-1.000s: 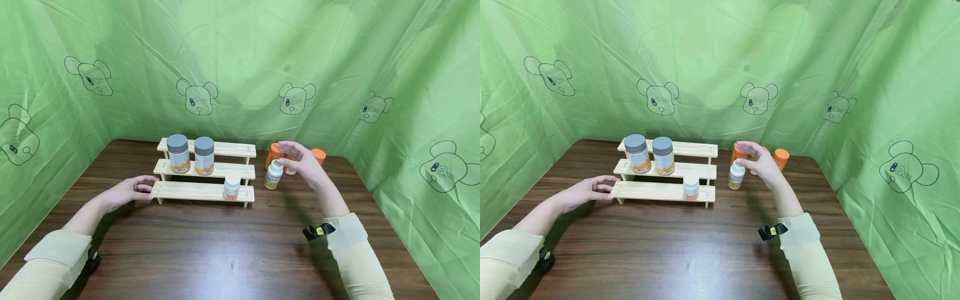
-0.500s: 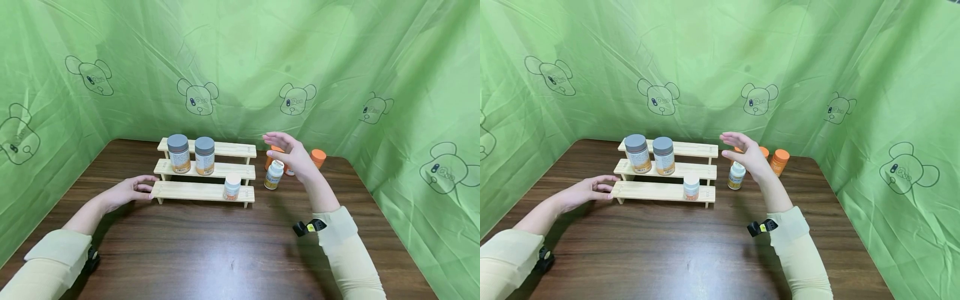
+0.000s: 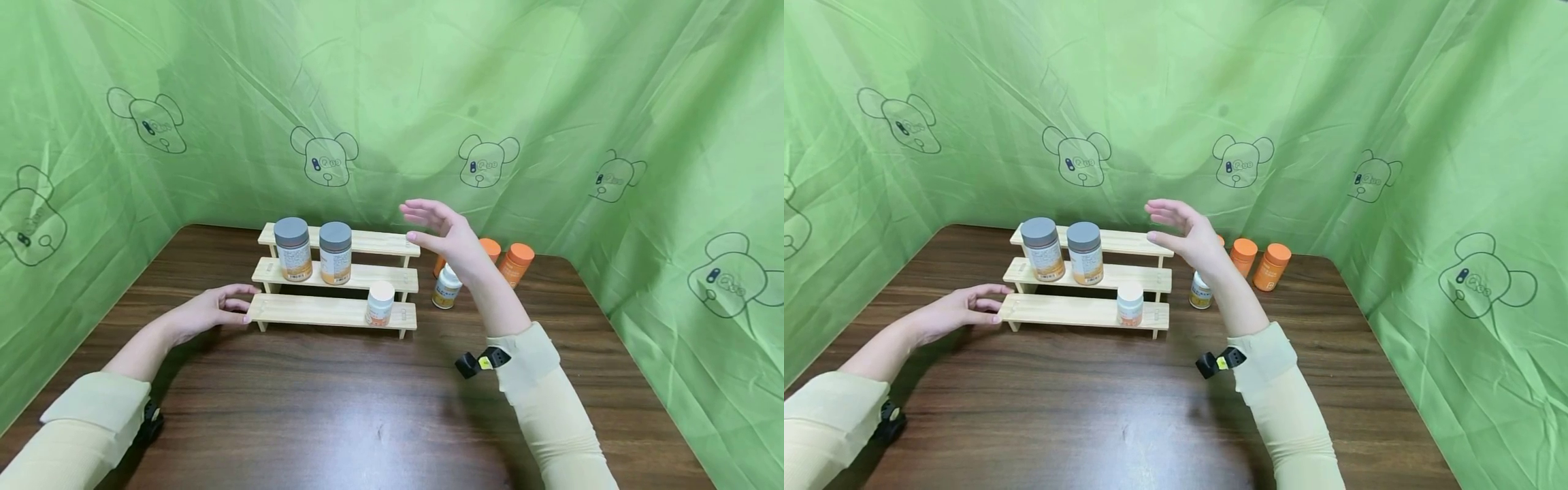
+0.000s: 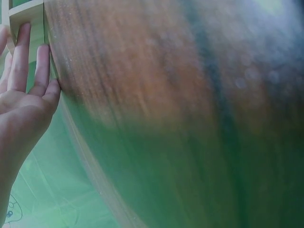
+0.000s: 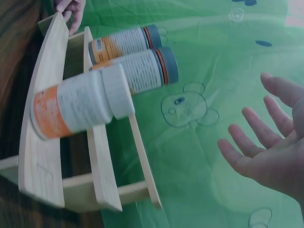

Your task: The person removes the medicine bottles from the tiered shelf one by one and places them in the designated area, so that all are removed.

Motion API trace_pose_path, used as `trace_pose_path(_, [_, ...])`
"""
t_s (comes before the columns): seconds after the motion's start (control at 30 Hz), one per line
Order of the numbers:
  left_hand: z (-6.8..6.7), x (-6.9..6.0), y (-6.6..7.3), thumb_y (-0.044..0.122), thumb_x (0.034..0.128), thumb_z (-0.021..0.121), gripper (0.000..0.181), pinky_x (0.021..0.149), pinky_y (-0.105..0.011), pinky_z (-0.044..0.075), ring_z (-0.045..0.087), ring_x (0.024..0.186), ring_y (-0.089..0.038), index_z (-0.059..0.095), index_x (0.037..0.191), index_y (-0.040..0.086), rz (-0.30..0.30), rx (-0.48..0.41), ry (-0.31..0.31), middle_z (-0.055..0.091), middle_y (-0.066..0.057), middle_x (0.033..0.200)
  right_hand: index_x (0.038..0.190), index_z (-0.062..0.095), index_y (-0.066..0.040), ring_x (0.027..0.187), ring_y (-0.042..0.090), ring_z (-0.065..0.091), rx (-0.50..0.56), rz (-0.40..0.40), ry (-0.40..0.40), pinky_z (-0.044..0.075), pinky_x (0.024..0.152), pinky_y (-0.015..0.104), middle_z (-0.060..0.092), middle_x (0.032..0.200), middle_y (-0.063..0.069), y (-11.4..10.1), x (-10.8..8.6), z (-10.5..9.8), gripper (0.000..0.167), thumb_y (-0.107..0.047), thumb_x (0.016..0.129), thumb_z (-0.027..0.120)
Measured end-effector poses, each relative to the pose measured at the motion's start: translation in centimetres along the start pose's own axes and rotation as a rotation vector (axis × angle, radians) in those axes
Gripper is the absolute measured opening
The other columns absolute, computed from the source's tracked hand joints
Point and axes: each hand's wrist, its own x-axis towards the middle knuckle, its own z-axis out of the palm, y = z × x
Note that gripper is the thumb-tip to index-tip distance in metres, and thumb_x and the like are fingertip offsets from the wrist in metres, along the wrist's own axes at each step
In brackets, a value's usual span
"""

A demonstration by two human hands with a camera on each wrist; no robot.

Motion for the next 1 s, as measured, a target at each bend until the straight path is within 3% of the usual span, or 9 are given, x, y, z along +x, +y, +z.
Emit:
trace_pose_path(0.43, [0.0,0.0,0.0,0.014,0.0872,0.067,0.066,0.082,-0.024,0.047,0.062,0.101,-0.007,0.032,0.141,0.002,-0.001,0.006,0.001,0.058,-0.025,0.123,0.132,0.052,-0.014,0.127,0.022,0.047,0.003,-0.004,-0.094,0.041,0.1,0.039,0.052,0.137,0.001,0.5,2.5,3.9,0.051,-0.006,0.085,0.069])
trace_pose_path(0.87, [0.1,0.0,0.0,0.015,0.087,0.067,0.067,0.082,-0.023,0.046,0.062,0.101,-0.007,0.032,0.142,0.002,-0.003,0.011,0.005,0.057,-0.025,0.124,0.131,0.053,-0.015,0.123,0.021,0.05,0.073,0.048,-0.058,0.04,0.1,0.039,0.053,0.136,0.006,2.1,4.5,6.5,0.049,-0.008,0.085,0.069])
trace_pose_path(1.0, [0.1,-0.1,0.1,0.014,0.0871,0.067,0.066,0.082,-0.023,0.047,0.062,0.1,-0.007,0.032,0.142,0.002,-0.004,0.009,0.005,0.058,-0.026,0.123,0.132,0.053,-0.012,0.125,0.027,0.048,0.131,0.069,-0.053,0.04,0.1,0.039,0.053,0.136,0.008,3.0,4.9,7.2,0.049,-0.007,0.086,0.068])
